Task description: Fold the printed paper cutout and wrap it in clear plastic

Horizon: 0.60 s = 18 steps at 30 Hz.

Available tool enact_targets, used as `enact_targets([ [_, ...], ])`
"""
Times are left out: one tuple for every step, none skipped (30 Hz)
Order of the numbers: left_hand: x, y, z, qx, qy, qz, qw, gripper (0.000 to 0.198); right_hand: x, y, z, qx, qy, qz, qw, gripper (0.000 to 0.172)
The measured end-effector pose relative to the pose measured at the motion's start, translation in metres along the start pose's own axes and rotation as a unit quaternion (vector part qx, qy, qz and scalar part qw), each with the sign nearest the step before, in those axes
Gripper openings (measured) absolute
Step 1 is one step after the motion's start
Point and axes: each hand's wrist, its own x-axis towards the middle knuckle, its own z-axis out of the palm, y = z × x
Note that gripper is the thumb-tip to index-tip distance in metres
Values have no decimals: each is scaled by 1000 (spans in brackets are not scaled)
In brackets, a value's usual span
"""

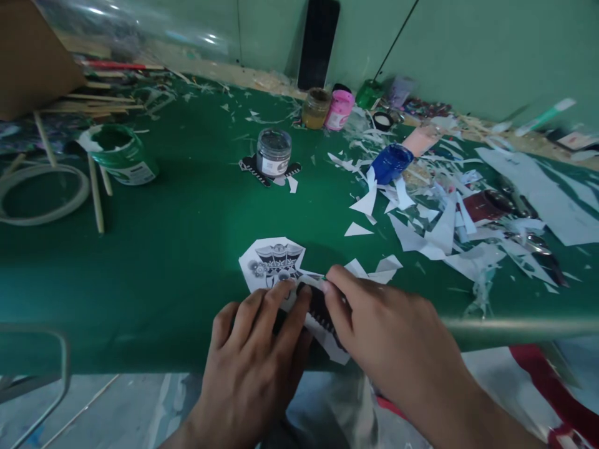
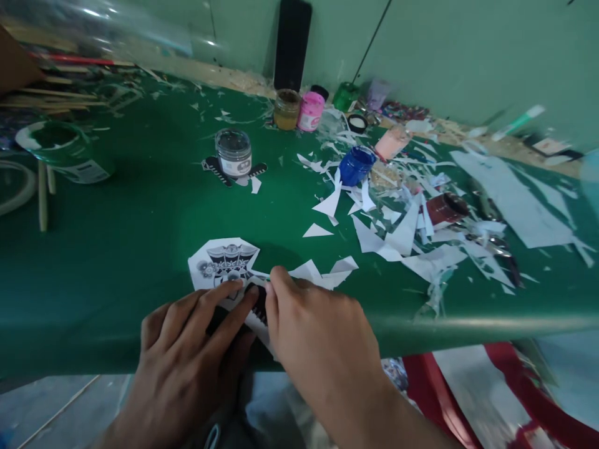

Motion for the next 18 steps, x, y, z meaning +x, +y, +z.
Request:
enact_targets([
  [2, 1, 0, 5, -5, 2, 1000, 33, 1, 2, -2, -2, 5, 0, 1000, 22],
  [4, 1, -1, 9, -8, 6, 1000, 33, 1, 5, -3, -3, 9, 1, 1000, 23],
  [7, 2, -1, 10, -10, 13, 1000, 34, 3, 7, -5, -3, 12, 4, 1000, 23],
  [9, 3, -1, 9, -14, 20, 1000, 34, 4, 9, -6, -2, 12, 9, 1000, 24],
  [12, 3, -1, 6, -19, 27, 999, 35, 5, 12, -6, -1, 10, 15, 1000, 26],
  [13, 3, 0, 3, -22, 33, 999, 36, 6, 14, -7, 1, 8, 21, 1000, 26],
  [15, 4, 0, 1, -26, 39, 999, 36, 7, 16, -6, 4, 7, 26, 1000, 27],
  [15, 4, 1, 1, -27, 44, 999, 37, 8, 17, -6, 9, 6, 28, 1000, 27],
  [14, 5, 3, 3, -26, 45, 999, 37, 9, 19, -5, 13, 6, 27, 1000, 28],
  [13, 5, 4, 7, -22, 45, 999, 37, 9, 20, -3, 17, 5, 24, 1000, 28],
  [12, 6, 5, 10, -15, 45, 999, 37, 10, 20, -1, 20, 2, 17, 1000, 28],
  [10, 6, 7, 11, -9, 46, 999, 38, 11, 20, 1, 21, -4, 10, 1000, 28],
  [8, 6, 8, 11, -3, 46, 999, 38, 12, 20, 3, 20, -10, 1, 1000, 27],
  [7, 6, 9, 9, 2, 47, 999, 39, 13, 20, 6, 16, -16, -8, 1000, 27],
  [6, 6, 10, 8, 5, 47, 999, 39, 14, 20, 9, 12, -18, -15, 1000, 26],
  [6, 6, 10, 7, 6, 47, 999, 40, 15, 20, 11, 7, -16, -22, 1000, 26],
  [6, 6, 10, 7, 5, 45, 999, 40, 16, 20, 13, 3, -13, -27, 1000, 27],
  [6, 6, 11, 8, 4, 42, 999, 40, 17, 20, 14, 1, -9, -32, 999, 27],
])
